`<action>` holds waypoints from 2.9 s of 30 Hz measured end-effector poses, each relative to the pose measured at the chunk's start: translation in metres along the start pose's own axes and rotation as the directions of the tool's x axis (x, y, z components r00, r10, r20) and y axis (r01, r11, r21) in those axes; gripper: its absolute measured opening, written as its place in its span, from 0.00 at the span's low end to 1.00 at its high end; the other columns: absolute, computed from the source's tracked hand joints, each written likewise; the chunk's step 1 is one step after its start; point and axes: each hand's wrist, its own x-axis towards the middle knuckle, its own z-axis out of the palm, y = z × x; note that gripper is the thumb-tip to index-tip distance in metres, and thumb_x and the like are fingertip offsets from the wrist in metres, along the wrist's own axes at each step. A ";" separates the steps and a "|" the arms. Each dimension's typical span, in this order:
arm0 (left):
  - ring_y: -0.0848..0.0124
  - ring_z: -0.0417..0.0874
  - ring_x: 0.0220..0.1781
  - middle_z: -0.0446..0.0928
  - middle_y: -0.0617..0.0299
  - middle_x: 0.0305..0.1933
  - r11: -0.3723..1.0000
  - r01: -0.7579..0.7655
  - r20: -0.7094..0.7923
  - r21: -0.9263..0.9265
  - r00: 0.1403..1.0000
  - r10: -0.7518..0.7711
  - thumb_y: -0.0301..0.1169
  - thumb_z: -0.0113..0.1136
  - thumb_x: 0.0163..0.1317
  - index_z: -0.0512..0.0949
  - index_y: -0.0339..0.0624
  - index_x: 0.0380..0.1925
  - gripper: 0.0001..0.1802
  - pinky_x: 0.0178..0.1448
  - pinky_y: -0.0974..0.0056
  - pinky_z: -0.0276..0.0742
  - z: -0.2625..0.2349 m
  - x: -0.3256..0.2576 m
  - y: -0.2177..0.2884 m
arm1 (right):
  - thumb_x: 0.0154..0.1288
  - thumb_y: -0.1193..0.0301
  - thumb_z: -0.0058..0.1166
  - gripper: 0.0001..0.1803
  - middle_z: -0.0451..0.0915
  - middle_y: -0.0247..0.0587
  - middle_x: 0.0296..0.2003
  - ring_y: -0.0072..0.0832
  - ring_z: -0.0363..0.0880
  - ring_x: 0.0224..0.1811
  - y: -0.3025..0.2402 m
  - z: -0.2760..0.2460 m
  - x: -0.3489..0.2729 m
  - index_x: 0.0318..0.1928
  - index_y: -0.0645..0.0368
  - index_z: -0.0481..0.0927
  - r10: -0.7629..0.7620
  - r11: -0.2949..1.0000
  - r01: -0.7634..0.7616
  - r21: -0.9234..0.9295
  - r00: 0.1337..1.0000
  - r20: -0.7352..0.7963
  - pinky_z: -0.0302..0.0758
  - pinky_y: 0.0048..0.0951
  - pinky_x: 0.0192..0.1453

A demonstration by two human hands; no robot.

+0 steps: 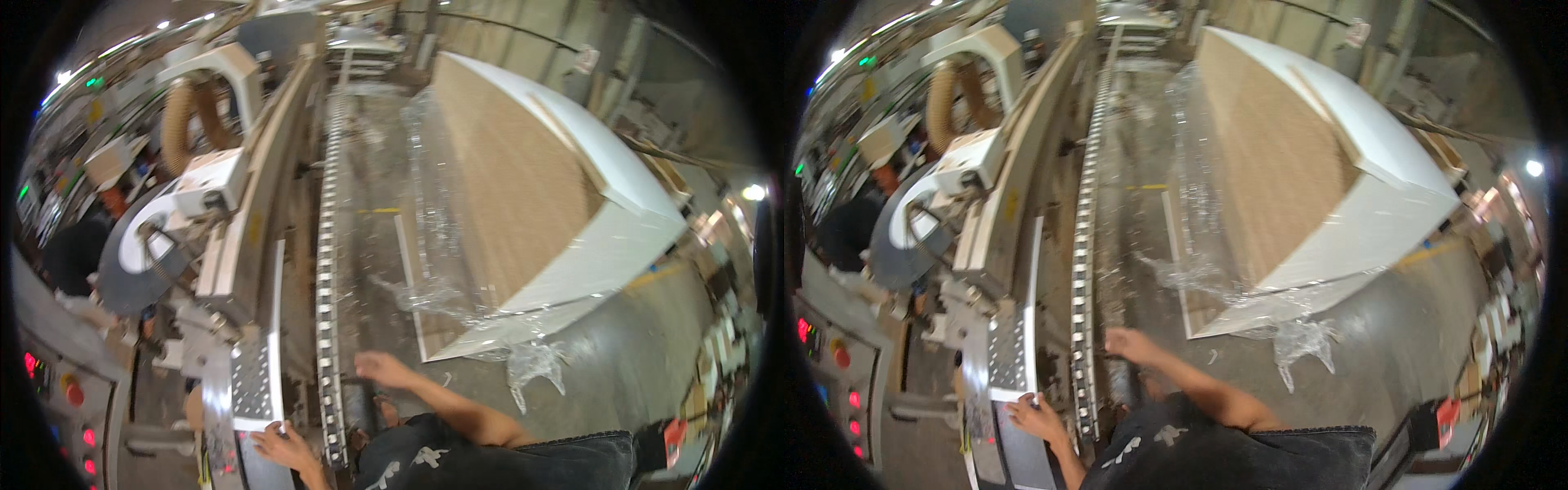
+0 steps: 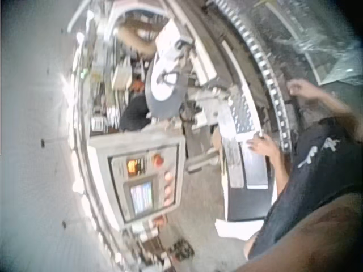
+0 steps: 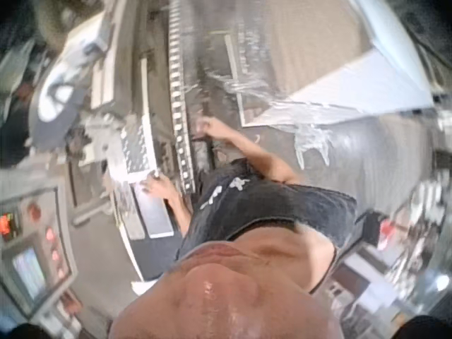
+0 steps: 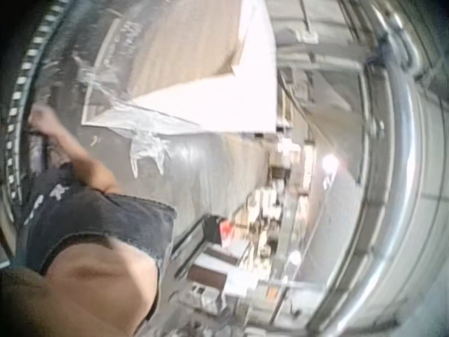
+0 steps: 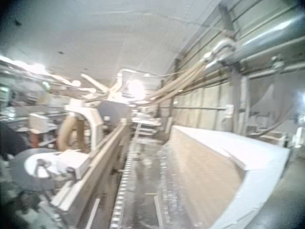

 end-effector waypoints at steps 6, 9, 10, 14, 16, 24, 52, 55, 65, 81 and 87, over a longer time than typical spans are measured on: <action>0.38 0.65 0.77 0.72 0.35 0.69 0.997 -0.060 0.391 -0.049 0.917 0.075 0.49 0.72 0.63 0.78 0.40 0.55 0.29 0.78 0.35 0.57 -0.023 0.021 0.060 | 0.77 0.52 0.61 0.35 0.85 0.50 0.62 0.36 0.86 0.62 0.063 -0.019 -0.115 0.72 0.64 0.73 0.094 0.979 -0.083 -0.188 0.994 0.054 0.79 0.34 0.66; 0.39 0.72 0.72 0.75 0.36 0.66 0.905 -0.241 0.218 -0.351 0.919 0.329 0.36 0.74 0.60 0.80 0.37 0.55 0.25 0.72 0.44 0.70 -0.023 0.001 0.094 | 0.76 0.54 0.62 0.34 0.87 0.47 0.59 0.37 0.85 0.62 0.060 -0.030 -0.146 0.71 0.65 0.74 0.093 0.985 -0.095 -0.147 0.995 -0.019 0.78 0.37 0.67; 0.42 0.74 0.72 0.76 0.37 0.67 0.864 -0.322 0.227 -0.387 0.875 0.428 0.38 0.74 0.62 0.80 0.36 0.57 0.27 0.73 0.45 0.70 -0.022 -0.002 0.114 | 0.76 0.53 0.62 0.35 0.87 0.48 0.60 0.38 0.85 0.63 0.060 -0.037 -0.155 0.72 0.65 0.74 0.077 0.991 -0.079 -0.103 0.997 -0.030 0.78 0.37 0.67; 0.42 0.75 0.71 0.78 0.40 0.67 0.602 -0.369 0.180 -0.708 0.730 0.660 0.37 0.73 0.64 0.80 0.37 0.57 0.25 0.76 0.47 0.66 -0.093 -0.041 0.275 | 0.78 0.52 0.59 0.35 0.86 0.48 0.60 0.36 0.84 0.63 0.065 -0.056 -0.175 0.72 0.65 0.73 -0.002 1.000 0.002 0.017 1.000 0.008 0.77 0.35 0.67; 0.43 0.76 0.71 0.77 0.41 0.68 0.447 -0.549 -0.007 -0.707 0.637 0.771 0.38 0.72 0.65 0.79 0.37 0.58 0.26 0.76 0.47 0.66 -0.128 -0.066 0.354 | 0.79 0.54 0.58 0.33 0.86 0.47 0.60 0.33 0.84 0.62 0.058 -0.074 -0.187 0.72 0.64 0.73 -0.001 0.996 0.002 -0.095 1.000 0.013 0.77 0.33 0.66; 0.44 0.66 0.77 0.70 0.40 0.74 0.134 -0.862 -0.461 -0.488 0.385 0.800 0.55 0.72 0.63 0.77 0.41 0.63 0.37 0.77 0.40 0.60 -0.200 -0.167 0.640 | 0.79 0.62 0.62 0.29 0.87 0.47 0.57 0.27 0.85 0.60 0.160 -0.170 -0.213 0.71 0.65 0.72 -0.187 0.871 0.215 0.442 0.977 -0.106 0.80 0.30 0.64; 0.43 0.81 0.67 0.84 0.45 0.59 0.331 -0.862 -0.418 -0.383 0.481 0.770 0.66 0.62 0.54 0.84 0.38 0.52 0.42 0.67 0.45 0.73 -0.335 -0.158 0.357 | 0.78 0.34 0.42 0.48 0.78 0.54 0.67 0.44 0.81 0.65 -0.211 -0.303 -0.284 0.78 0.63 0.61 -0.671 0.446 0.702 0.555 0.673 -0.312 0.85 0.51 0.60; 0.40 0.78 0.68 0.81 0.45 0.60 0.390 -0.841 -0.381 -0.374 0.523 0.763 0.74 0.59 0.57 0.85 0.42 0.51 0.45 0.68 0.39 0.69 -0.337 -0.179 0.264 | 0.82 0.45 0.43 0.35 0.83 0.48 0.58 0.36 0.83 0.59 -0.234 -0.267 -0.283 0.69 0.65 0.70 -0.590 0.519 0.630 0.577 0.753 -0.291 0.85 0.47 0.56; 0.47 0.75 0.69 0.78 0.51 0.64 0.795 -0.572 -0.061 -0.202 0.817 0.573 0.65 0.71 0.49 0.84 0.53 0.52 0.37 0.74 0.32 0.59 -0.277 -0.294 -0.045 | 0.71 0.76 0.59 0.17 0.86 0.39 0.45 0.33 0.88 0.42 -0.075 0.026 -0.203 0.58 0.59 0.78 -0.110 0.745 -0.037 0.667 0.978 0.177 0.87 0.39 0.41; 0.47 0.74 0.69 0.76 0.48 0.64 0.907 -0.411 -0.038 -0.093 0.912 0.409 0.50 0.77 0.42 0.83 0.50 0.50 0.33 0.75 0.30 0.60 -0.234 -0.296 -0.246 | 0.69 0.83 0.57 0.50 0.77 0.40 0.55 0.33 0.81 0.48 -0.021 0.268 -0.144 0.82 0.44 0.43 0.128 0.879 -0.296 0.373 0.902 0.413 0.82 0.45 0.52; 0.41 0.70 0.74 0.72 0.42 0.70 0.965 -0.257 -0.150 -0.046 0.957 0.248 0.42 0.75 0.47 0.83 0.48 0.52 0.30 0.76 0.32 0.62 -0.217 -0.256 -0.255 | 0.67 0.68 0.68 0.67 0.54 0.66 0.77 0.50 0.67 0.72 -0.011 0.291 -0.090 0.81 0.65 0.22 0.058 0.998 -0.048 -0.040 0.948 0.314 0.71 0.55 0.71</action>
